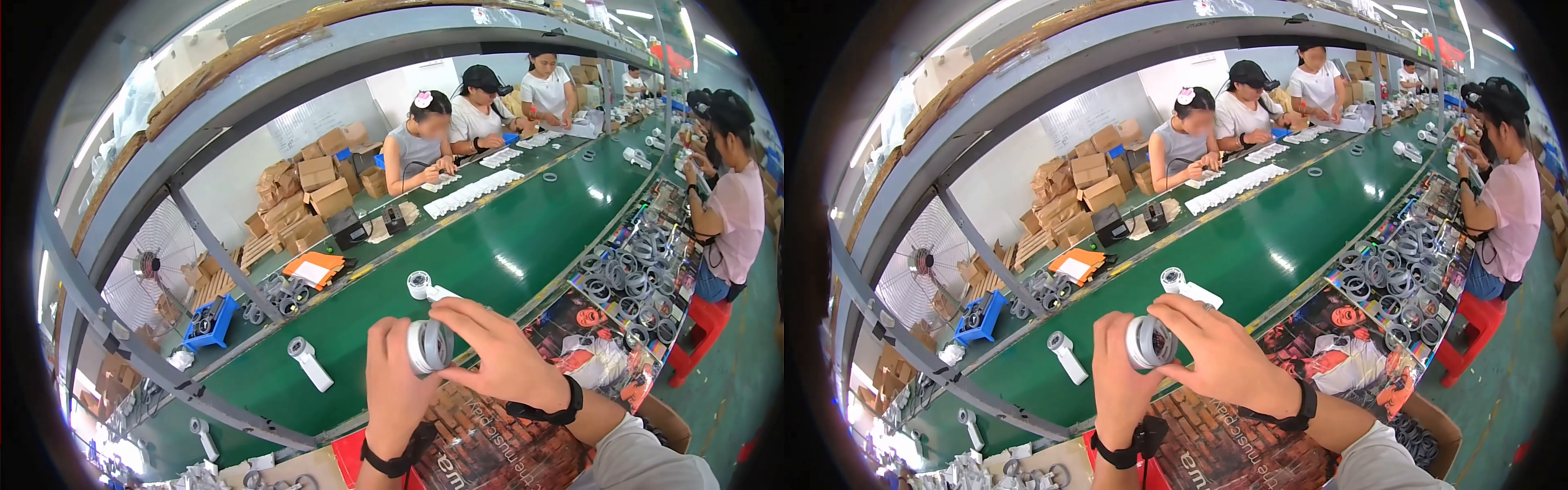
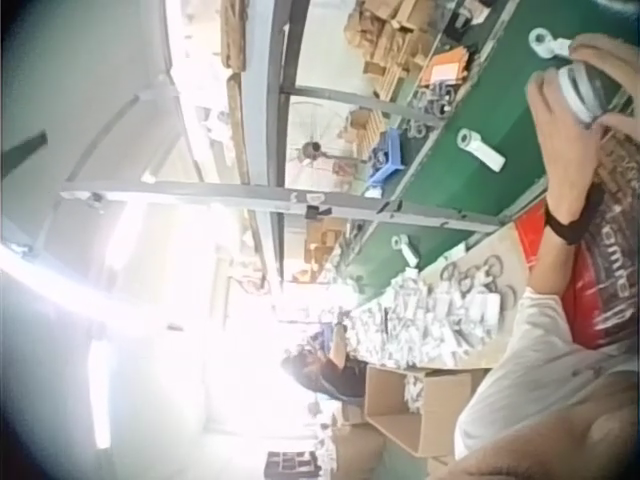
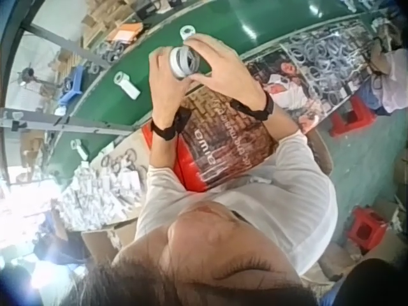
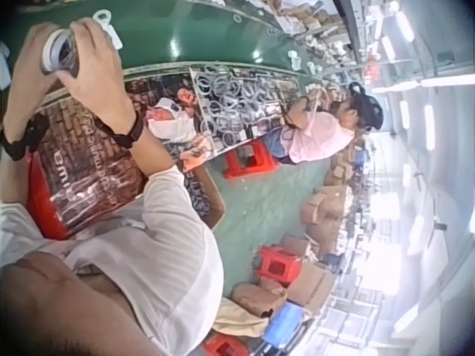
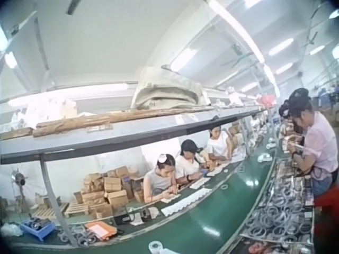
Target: The recorder is assembling small electronic fans at a factory workbench, fitting internal components into circular plastic housings.
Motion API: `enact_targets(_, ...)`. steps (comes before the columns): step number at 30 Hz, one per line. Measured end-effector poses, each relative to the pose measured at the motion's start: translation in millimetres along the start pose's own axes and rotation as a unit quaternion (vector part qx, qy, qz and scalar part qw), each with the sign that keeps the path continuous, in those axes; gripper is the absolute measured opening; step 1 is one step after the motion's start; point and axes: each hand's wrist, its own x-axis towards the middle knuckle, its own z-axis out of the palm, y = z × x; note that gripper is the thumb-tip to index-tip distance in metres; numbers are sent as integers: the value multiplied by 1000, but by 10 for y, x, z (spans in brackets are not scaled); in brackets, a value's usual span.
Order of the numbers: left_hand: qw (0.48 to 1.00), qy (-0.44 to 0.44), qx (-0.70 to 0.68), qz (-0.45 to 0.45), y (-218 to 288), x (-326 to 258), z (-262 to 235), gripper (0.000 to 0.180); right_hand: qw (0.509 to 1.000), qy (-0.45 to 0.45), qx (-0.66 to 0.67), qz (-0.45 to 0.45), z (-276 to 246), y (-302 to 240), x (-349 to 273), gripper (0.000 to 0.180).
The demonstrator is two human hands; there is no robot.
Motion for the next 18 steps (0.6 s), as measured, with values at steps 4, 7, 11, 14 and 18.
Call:
enact_targets(4,995,38,-76,-45,-106,-15,-84,69,991,83,104,-5,-30,-55,-10,63)
enact_targets(7,871,72,-457,-164,-107,-13,-96,70,963,139,230,-23,29,-64,-59,59)
enact_targets(11,836,50,-522,-159,-88,-35,-77,73,952,154,261,-36,72,-109,-103,59)
enact_targets(14,829,34,-530,-175,-53,-43,-74,74,970,147,164,-103,54,-103,-97,59)
enact_targets(18,805,20,-565,-180,-18,-27,-81,74,966,160,175,-105,82,-94,-103,61)
